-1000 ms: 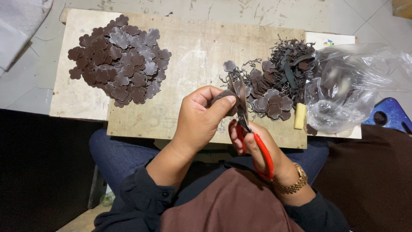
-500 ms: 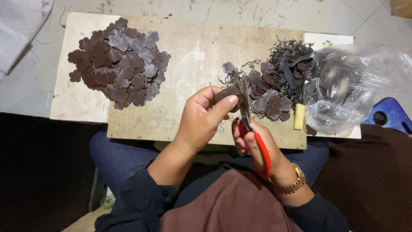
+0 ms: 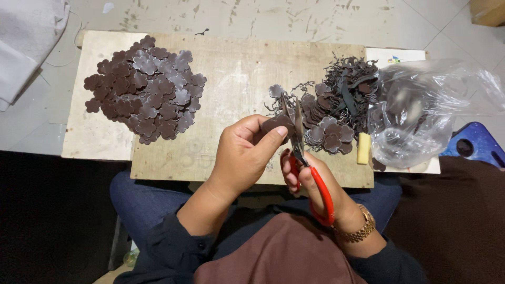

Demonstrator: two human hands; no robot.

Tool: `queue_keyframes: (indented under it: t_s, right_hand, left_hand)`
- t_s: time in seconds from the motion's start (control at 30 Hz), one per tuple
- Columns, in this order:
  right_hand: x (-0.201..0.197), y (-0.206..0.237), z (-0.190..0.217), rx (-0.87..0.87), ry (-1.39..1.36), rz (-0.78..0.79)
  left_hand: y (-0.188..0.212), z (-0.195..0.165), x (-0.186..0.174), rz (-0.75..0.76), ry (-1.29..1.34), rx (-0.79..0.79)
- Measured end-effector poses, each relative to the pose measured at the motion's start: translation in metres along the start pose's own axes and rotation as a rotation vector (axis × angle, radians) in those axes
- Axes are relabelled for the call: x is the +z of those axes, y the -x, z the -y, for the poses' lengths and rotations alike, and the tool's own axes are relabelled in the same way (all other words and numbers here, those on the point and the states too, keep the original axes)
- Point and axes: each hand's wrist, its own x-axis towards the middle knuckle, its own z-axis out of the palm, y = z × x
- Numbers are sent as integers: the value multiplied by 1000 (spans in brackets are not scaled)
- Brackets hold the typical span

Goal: The person trims the edges of dark brown flower-shaped leather pieces using red-handled scissors. They rotate each piece to smooth the edges and place the finished pieces into a growing pile on the left side of the table.

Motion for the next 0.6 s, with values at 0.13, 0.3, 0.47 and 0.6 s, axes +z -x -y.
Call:
queue_keyframes:
  t_s: [0.13,0.3,0.47,0.6]
  right_hand:
    - [-4,0,-3,11,-21,4]
    - [-5,1,-4,44,-79,38]
    - [-3,0,-1,47,-63,38]
    - [-1,-2,3,38,-42,48]
  left_hand:
    - [0,-1,0,9,-7,33]
    - [-2,-2,-5,12,-58,34]
    - [-1,-2,-8,3,-43,33]
    - [-4,-1,-8,7,17,42]
